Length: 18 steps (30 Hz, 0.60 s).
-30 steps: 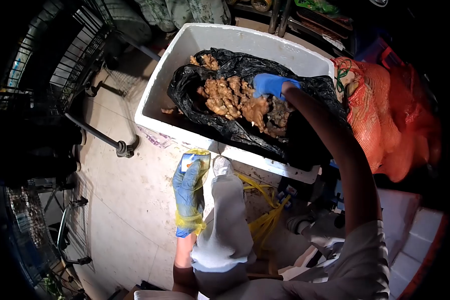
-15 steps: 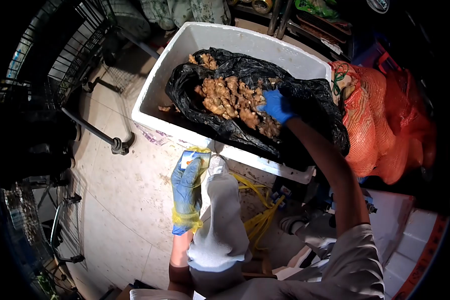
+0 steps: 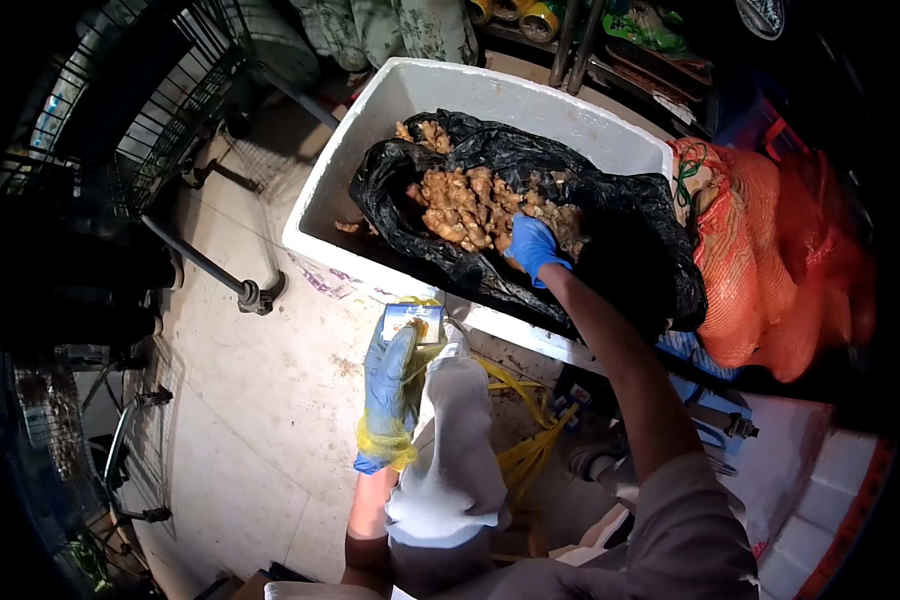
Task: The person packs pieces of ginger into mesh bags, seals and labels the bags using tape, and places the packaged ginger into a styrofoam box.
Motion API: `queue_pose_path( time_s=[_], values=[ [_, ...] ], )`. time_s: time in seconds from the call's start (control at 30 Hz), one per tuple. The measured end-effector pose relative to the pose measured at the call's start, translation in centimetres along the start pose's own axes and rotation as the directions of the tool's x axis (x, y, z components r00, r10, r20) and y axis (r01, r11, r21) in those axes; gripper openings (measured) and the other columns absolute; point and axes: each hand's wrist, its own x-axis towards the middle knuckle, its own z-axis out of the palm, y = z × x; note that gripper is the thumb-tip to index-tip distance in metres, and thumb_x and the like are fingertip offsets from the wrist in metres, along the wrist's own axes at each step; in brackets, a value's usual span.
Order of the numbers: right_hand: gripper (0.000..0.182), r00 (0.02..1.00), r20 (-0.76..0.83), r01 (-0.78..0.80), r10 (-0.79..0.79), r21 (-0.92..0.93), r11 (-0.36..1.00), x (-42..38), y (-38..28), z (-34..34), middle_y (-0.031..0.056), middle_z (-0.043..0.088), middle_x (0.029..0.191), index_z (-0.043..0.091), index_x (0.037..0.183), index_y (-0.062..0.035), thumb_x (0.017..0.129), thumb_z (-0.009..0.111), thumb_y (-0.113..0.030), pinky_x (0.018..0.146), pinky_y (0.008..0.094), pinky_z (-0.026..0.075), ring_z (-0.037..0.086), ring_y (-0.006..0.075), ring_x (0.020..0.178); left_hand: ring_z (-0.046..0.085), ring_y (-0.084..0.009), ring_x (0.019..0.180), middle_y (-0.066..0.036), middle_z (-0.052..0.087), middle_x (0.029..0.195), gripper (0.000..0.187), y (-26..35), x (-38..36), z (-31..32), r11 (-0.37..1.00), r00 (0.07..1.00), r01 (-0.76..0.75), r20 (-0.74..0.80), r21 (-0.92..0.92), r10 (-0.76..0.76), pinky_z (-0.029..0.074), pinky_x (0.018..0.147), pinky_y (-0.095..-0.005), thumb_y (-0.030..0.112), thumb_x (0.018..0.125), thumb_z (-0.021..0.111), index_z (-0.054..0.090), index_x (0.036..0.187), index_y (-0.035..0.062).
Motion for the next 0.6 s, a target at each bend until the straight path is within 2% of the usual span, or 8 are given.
queue_pose_path(
  time_s=[0.13,0.2,0.23,0.33,0.43,0.5,0.53,0.6],
  values=[
    [0.037,0.959,0.203,0.264,-0.199,-0.380,0.886,0.3,-0.3,2.9,0.0193,0.054,0.096,0.056,0.095,-0.0024,0.073,0.056,-0.032,0.078,0.0373,0.041,0.049,0.0307,0.097,0.051,-0.0188,0.090,-0.009,0.049,0.101,0.047,0.1,-0.2,-0.6,0.969,0.989,0.099,0.128,-0.225,-0.071,0.044,0.080,-0.0307,0.024,0.077,0.057,0.037,0.114,0.0034],
    [0.053,0.970,0.098,-0.244,0.224,0.442,0.863,-0.6,0.1,3.7,0.0228,0.050,0.106,0.055,0.100,-0.0010,0.077,0.043,-0.047,0.086,0.0376,0.035,0.044,0.0317,0.105,0.051,-0.0206,0.092,-0.010,0.049,0.102,0.054,0.5,-0.2,-0.7,0.976,0.988,0.102,0.137,-0.191,-0.076,0.044,0.081,-0.0314,0.026,0.073,0.061,0.036,0.115,0.0041],
    [0.062,0.950,0.194,-0.305,0.245,0.404,0.862,-0.3,0.0,2.9,0.0250,0.044,0.113,0.051,0.106,0.0007,0.077,0.035,-0.053,0.091,0.0362,0.031,0.042,0.0321,0.108,0.051,-0.0207,0.093,-0.010,0.049,0.102,0.056,0.6,-0.4,-0.8,0.979,0.988,0.095,0.137,-0.180,-0.071,0.043,0.082,-0.0316,0.027,0.072,0.063,0.036,0.115,0.0041],
    [0.038,0.979,0.144,0.148,-0.147,0.002,0.989,-2.7,-0.4,-5.2,0.0220,0.054,0.093,0.053,0.091,0.0013,0.072,0.055,-0.032,0.076,0.0363,0.042,0.051,0.0332,0.093,0.050,-0.0201,0.094,-0.010,0.049,0.104,0.065,0.7,-0.3,-2.6,0.994,0.982,0.065,0.182,-0.091,-0.048,0.043,0.082,-0.0317,0.028,0.066,0.069,0.035,0.116,0.0035],
    [0.024,0.722,-0.372,0.647,-0.583,0.063,0.760,-2.8,4.0,-9.8,0.0165,0.053,0.072,0.054,0.087,-0.0018,0.065,0.059,-0.011,0.062,0.0358,0.043,0.053,0.0309,0.071,0.050,-0.0173,0.094,-0.008,0.048,0.103,0.076,1.7,0.2,-3.8,0.988,0.930,0.056,0.352,0.145,-0.105,0.041,0.082,-0.0293,0.036,0.059,0.072,0.035,0.115,0.0024],
    [0.032,0.918,0.022,0.271,-0.396,0.694,0.667,-8.2,0.5,-21.8,0.0137,0.056,0.082,0.054,0.090,0.0035,0.063,0.063,-0.011,0.068,0.0281,0.043,0.054,0.0209,0.074,0.049,-0.0168,0.095,-0.008,0.048,0.103,0.077,2.6,0.6,-4.2,0.973,0.916,0.035,0.382,0.226,-0.122,0.040,0.083,-0.0283,0.037,0.057,0.072,0.035,0.116,0.0029],
    [0.039,0.965,0.084,0.190,-0.250,0.439,0.878,-8.8,0.4,-25.2,0.0119,0.056,0.081,0.052,0.093,0.0064,0.062,0.066,-0.012,0.068,0.0241,0.042,0.053,0.0157,0.074,0.048,-0.0167,0.096,-0.007,0.047,0.105,0.078,3.1,0.8,-4.3,0.965,0.898,0.044,0.412,0.257,-0.151,0.039,0.083,-0.0281,0.036,0.056,0.073,0.035,0.116,0.0033],
    [0.042,0.947,0.120,0.112,-0.297,0.745,0.658,-12.0,0.4,-29.5,0.0073,0.055,0.085,0.052,0.096,0.0041,0.061,0.068,-0.010,0.068,0.0209,0.043,0.053,0.0124,0.075,0.047,-0.0166,0.097,-0.007,0.046,0.106,0.079,3.2,1.3,-4.6,0.971,0.857,0.014,0.498,0.239,-0.135,0.038,0.084,-0.0282,0.035,0.056,0.073,0.034,0.117,0.0041]
  ],
)
